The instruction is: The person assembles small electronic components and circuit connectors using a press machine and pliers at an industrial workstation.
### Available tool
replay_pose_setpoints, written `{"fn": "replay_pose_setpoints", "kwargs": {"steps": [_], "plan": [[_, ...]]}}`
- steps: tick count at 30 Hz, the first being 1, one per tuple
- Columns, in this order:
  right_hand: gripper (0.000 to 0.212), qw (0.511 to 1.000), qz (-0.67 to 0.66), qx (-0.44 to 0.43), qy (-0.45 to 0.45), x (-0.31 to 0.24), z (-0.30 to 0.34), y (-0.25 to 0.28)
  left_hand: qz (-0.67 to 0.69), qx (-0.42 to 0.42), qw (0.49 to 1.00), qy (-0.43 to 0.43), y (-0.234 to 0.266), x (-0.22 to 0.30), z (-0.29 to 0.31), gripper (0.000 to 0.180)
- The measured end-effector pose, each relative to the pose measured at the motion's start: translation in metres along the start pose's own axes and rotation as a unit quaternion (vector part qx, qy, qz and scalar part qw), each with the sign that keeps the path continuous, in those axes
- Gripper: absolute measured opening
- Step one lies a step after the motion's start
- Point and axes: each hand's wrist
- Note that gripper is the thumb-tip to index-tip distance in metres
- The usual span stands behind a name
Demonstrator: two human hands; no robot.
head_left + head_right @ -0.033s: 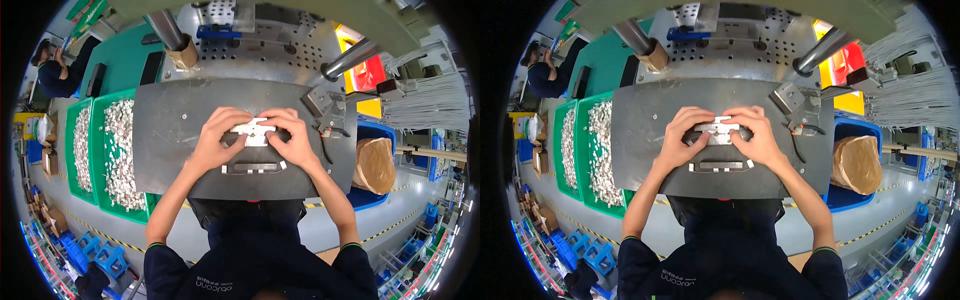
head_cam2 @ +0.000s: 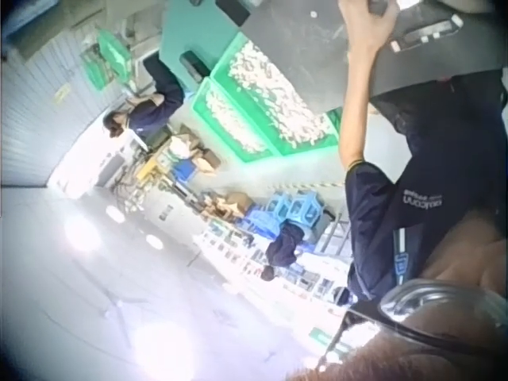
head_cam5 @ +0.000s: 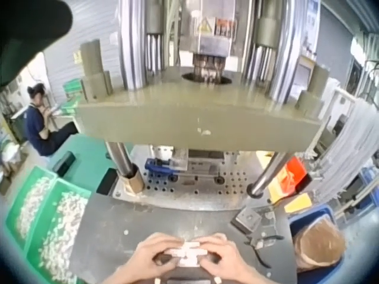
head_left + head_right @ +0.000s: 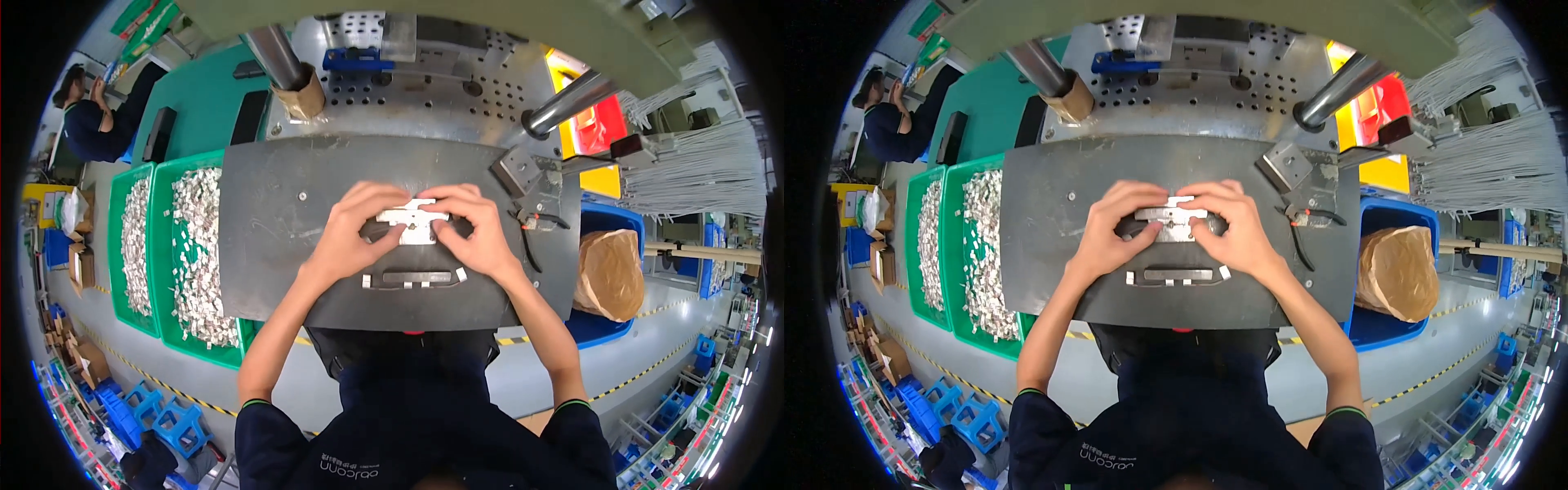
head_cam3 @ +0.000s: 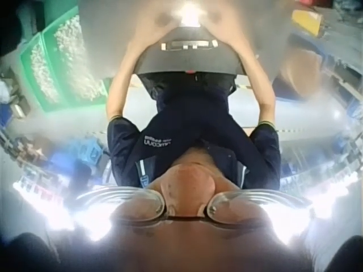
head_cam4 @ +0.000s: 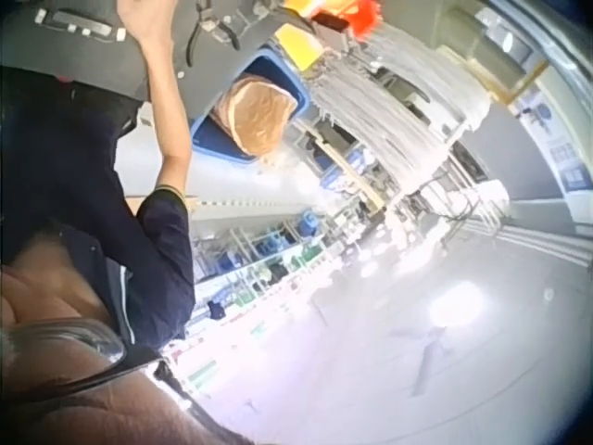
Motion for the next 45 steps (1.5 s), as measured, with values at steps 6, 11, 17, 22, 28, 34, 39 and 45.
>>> {"fn": "replay_pose_setpoints", "kwargs": {"steps": [6, 11, 17, 22, 28, 34, 39, 45], "plan": [[0.023, 0.992, 0.116, -0.047, -0.010, -0.020, -0.009, -0.012, -0.060, -0.113, 0.991, 0.037, 0.013, 0.006, -0.007, 0.023], [0.015, 0.992, 0.109, -0.018, 0.056, -0.017, -0.013, -0.017, -0.104, -0.108, 0.989, 0.011, 0.011, 0.011, -0.009, 0.020], [0.034, 0.991, 0.128, -0.013, 0.024, -0.027, -0.018, 0.004, -0.098, -0.114, 0.988, 0.020, 0.013, 0.007, -0.027, 0.018], [0.077, 0.936, 0.309, 0.145, -0.083, -0.035, 0.049, 0.054, -0.137, -0.136, 0.981, 0.009, 0.011, 0.029, -0.041, 0.031], [0.062, 0.917, 0.346, 0.148, -0.134, -0.005, 0.111, 0.070, -0.166, -0.183, 0.958, -0.143, -0.083, 0.031, -0.118, 0.071], [0.028, 0.923, 0.307, 0.220, -0.070, -0.001, 0.118, 0.071, -0.193, -0.370, 0.902, -0.107, -0.112, 0.035, -0.175, 0.063], [0.011, 0.937, 0.112, 0.318, -0.086, -0.003, 0.126, 0.063, -0.270, -0.243, 0.931, -0.027, -0.111, 0.055, -0.145, 0.055], [0.033, 0.940, -0.162, 0.281, -0.107, -0.046, 0.121, 0.041, 0.381, -0.137, 0.861, 0.307, -0.075, 0.086, -0.056, 0.044]]}}
Point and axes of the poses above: each hand's wrist, its own z-axis away from the middle knuckle, its own y-axis out of the back of the hand, x = y × z, and after that the axes turned 7 degrees about -z, right-handed
